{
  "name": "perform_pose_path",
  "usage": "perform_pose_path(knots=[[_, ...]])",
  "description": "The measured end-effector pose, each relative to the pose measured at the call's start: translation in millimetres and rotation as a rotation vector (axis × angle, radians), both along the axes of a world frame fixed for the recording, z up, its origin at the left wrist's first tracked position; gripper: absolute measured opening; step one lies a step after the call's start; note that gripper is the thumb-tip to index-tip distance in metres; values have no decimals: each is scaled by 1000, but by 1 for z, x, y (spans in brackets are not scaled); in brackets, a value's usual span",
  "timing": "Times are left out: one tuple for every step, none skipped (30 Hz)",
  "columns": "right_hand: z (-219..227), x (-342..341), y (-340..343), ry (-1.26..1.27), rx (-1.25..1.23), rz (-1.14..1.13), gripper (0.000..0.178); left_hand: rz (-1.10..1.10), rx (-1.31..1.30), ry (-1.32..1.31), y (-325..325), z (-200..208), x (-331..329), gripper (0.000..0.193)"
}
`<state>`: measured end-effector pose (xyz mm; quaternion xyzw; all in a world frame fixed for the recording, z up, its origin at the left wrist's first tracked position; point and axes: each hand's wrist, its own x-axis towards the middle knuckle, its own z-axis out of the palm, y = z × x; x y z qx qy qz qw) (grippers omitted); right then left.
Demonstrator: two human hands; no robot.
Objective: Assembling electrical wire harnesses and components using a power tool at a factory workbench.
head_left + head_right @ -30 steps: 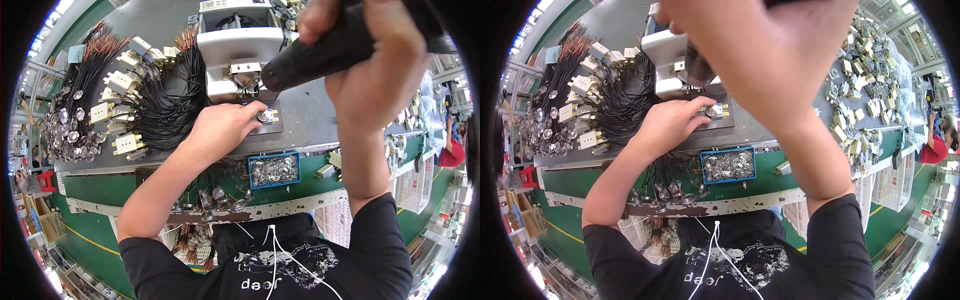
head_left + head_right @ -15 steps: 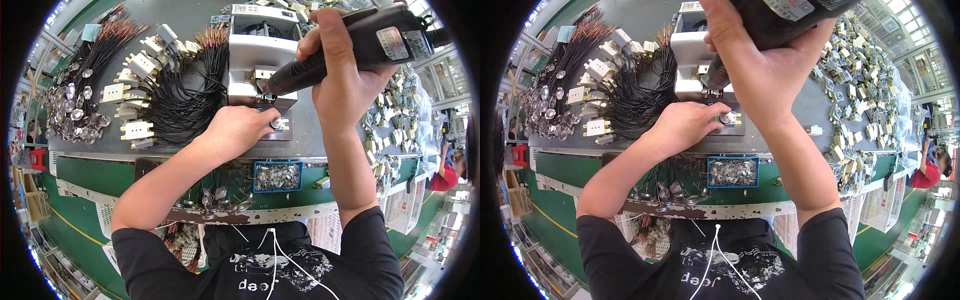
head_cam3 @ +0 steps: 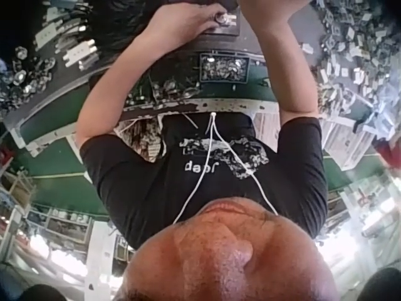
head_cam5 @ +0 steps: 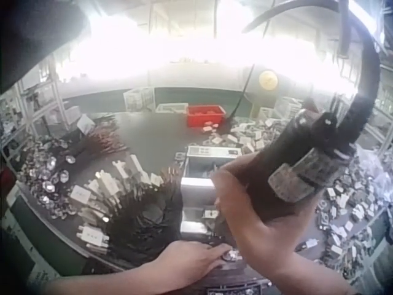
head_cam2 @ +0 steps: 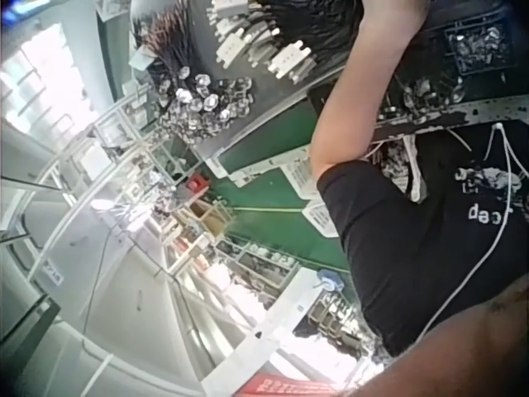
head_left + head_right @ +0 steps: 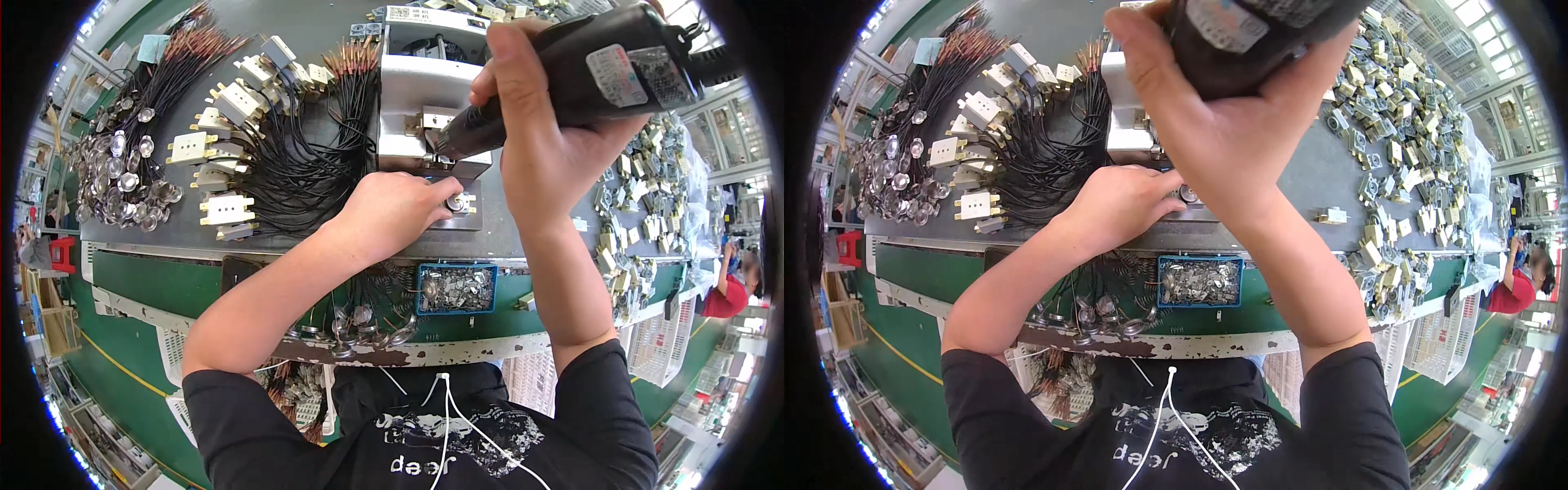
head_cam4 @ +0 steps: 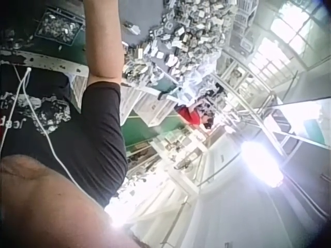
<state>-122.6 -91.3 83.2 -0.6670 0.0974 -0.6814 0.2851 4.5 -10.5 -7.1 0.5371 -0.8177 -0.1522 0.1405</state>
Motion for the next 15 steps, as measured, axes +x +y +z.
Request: perform_pose_path(knots=[[0, 2, 3, -3, 35, -6, 34, -2, -31, 0, 1, -1, 1, 33], [-1, 2, 5, -3, 37, -4, 34, 0, -30, 0, 1, -1, 1, 33], [-2, 2, 7, -6, 49, -21, 27, -3, -34, 0, 0, -2, 0, 33], [-2, 1, 7, -8, 61, -38, 19, -8, -39, -1, 0, -2, 0, 33], [0, 2, 8, -8, 63, -36, 19, -6, -38, -1, 2, -2, 0, 33], [4, 3, 7, 10, 74, 13, 16, -5, -58, 6, 2, -2, 1, 34], [6, 2, 6, 28, 87, 61, 13, -5, -78, 12, 3, -3, 1, 34], [4, -1, 1, 73, 45, 69, 12, -7, -82, 12, 4, -4, 2, 34], [4, -5, 1, 73, 42, 65, 12, -2, -106, 18, 5, -8, 2, 35], [5, -9, 4, 79, 105, 74, 11, 2, -130, 25, 6, -10, 3, 35], [5, -12, 10, 85, 171, 88, 10, 2, -128, 26, 6, -12, 3, 35], [13, -11, 19, 16, 233, 104, 12, 21, -128, 80, 7, -13, 3, 34], [5, -28, 10, 85, 220, 187, 11, 38, -127, 136, 7, -15, 3, 32], [10, -38, 11, 74, 282, 160, 23, 34, -123, 139, 7, -13, 2, 32], [14, -45, 15, 62, 345, 132, 37, 34, -116, 144, 7, -8, 2, 32]])
